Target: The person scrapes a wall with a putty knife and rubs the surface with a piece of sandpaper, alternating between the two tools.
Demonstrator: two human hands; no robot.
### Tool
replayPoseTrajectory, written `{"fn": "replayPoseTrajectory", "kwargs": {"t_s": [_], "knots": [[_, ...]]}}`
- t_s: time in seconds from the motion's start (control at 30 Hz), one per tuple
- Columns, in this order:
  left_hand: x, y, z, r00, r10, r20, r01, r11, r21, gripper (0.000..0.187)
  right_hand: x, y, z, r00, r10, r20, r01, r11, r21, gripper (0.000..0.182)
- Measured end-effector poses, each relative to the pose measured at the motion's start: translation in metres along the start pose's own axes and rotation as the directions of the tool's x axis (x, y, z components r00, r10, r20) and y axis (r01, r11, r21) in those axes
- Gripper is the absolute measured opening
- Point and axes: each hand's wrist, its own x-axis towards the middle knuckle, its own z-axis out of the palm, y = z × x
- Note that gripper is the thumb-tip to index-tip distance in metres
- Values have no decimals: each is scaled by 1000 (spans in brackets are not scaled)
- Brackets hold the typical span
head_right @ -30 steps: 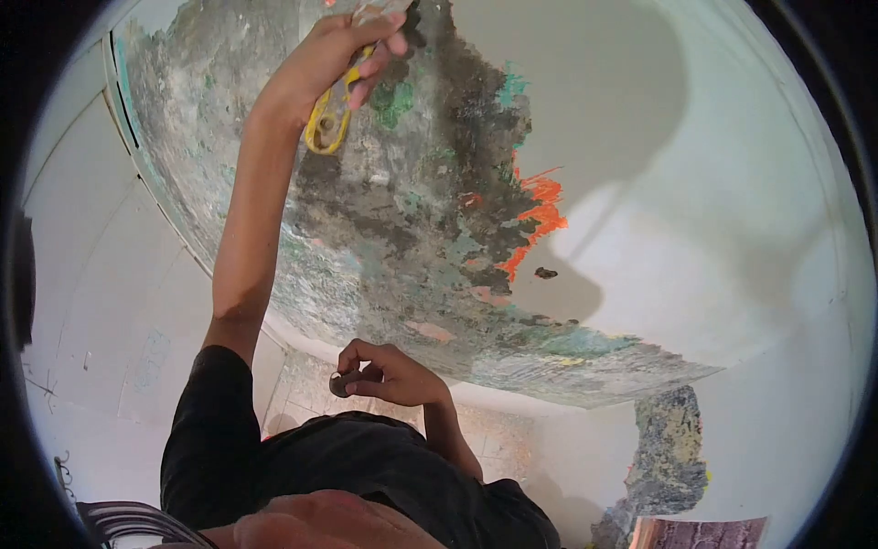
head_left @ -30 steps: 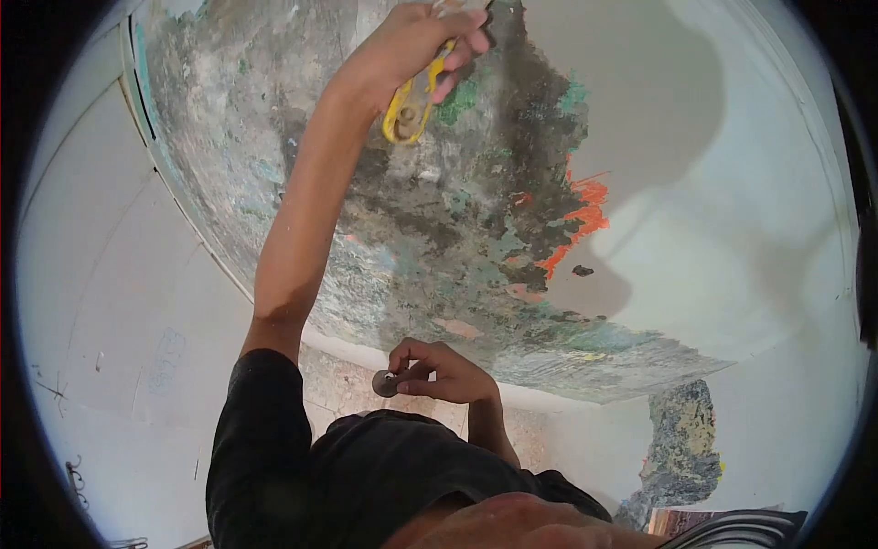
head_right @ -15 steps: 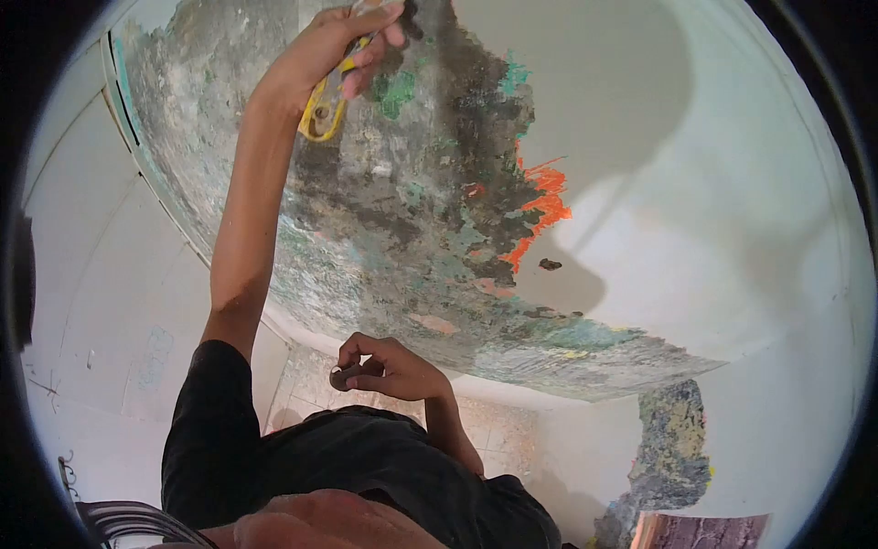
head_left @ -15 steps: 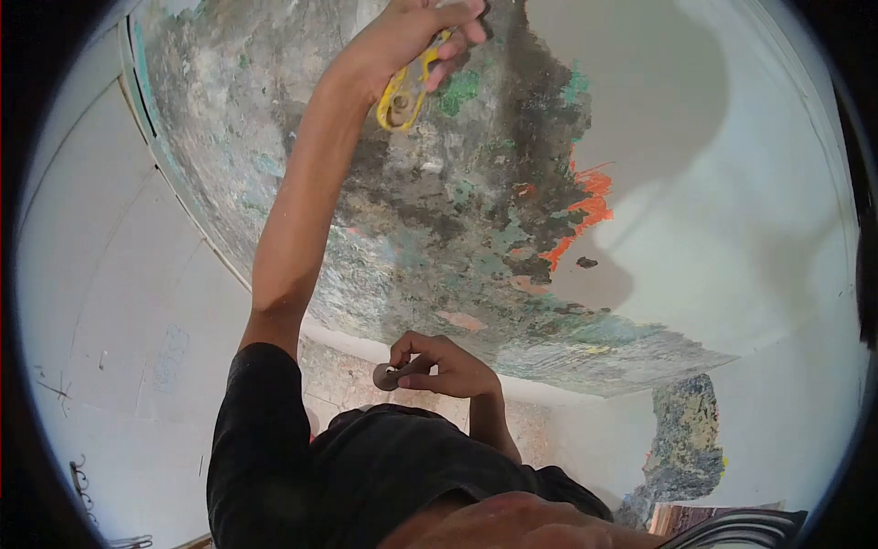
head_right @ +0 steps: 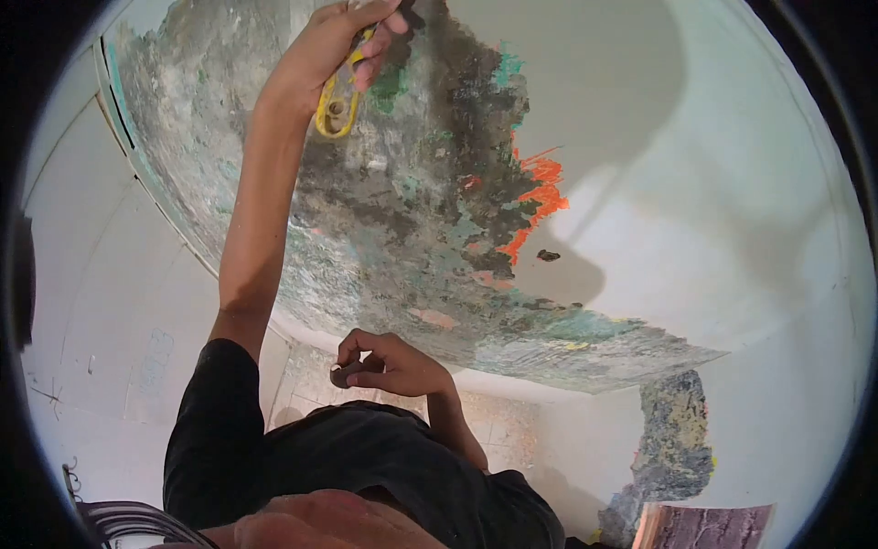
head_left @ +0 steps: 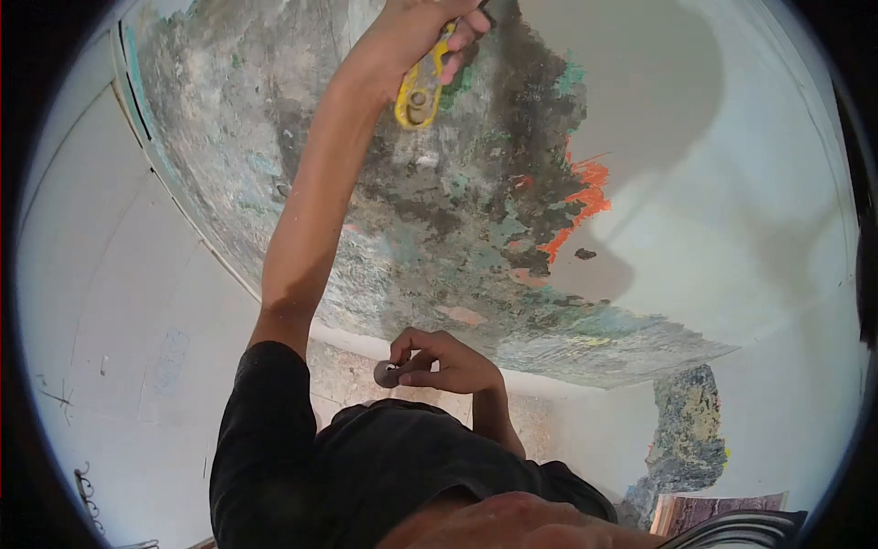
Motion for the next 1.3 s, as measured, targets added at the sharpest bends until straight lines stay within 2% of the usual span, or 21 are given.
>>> {"fn": "replayPoseTrajectory", "kwargs": {"t_s": [0.03, 0.23, 0.33, 0.47, 0.57, 0.67, 0.77, 0.87, 0.97, 1.07, 1.17, 1.27, 1.3], "knots": [[3, 1, 2, 999, 44, 12, -44, 999, 5, 32, -1, 4, 0, 1000, 0, -6, 0, 1000, 3, 25], [-8, -1, 1, 995, -77, -66, 76, 997, -17, 31, -3, 4, -2, 1000, 1, 26, -1, 1000, -6, 25], [-1, 13, 17, 997, 1, -73, 2, 999, 43, 31, 2, 4, -2, 999, -51, -1, 51, 998, 20, 24], [-7, -9, 1, 996, -47, -69, 46, 999, -19, 30, -6, 2, 0, 999, -6, 32, 5, 999, 51, 24], [-1, 7, 23, 997, -30, -70, 24, 997, -76, 31, -1, 1, 1, 1000, -10, 13, 9, 999, 41, 24], [5, -11, 10, 997, 54, -60, -55, 998, -12, 31, 2, -2, 2, 999, -21, 34, 19, 999, 42, 24], [1, -16, 16, 992, 44, -119, -44, 999, -2, 31, 0, 3, -1, 999, -24, 48, 21, 997, 69, 24], [3, 2, 30, 992, -25, -125, 13, 995, -96, 31, -1, 6, -4, 999, -16, 38, 14, 998, 58, 25], [-8, -11, 25, 996, -55, -75, 43, 988, -148, 31, -12, 7, -1, 999, 14, 37, -16, 998, 64, 25], [6, -4, 29, 995, -5, -96, -10, 988, -155, 31, -12, 6, -6, 1000, 13, 25, -15, 998, 65, 26], [5, -8, 42, 982, 15, -187, -45, 986, -160, 31, -12, 6, -3, 1000, -7, 4, 7, 998, 55, 27], [3, -16, 35, 991, 5, -136, -17, 996, -92, 31, -13, 4, -9, 1000, 3, 25, -4, 1000, 27, 27], [6, -14, 40, 988, 13, -151, -33, 991, -133, 31, -15, 9, -9, 999, 25, 32, -25, 999, 22, 27]]}}
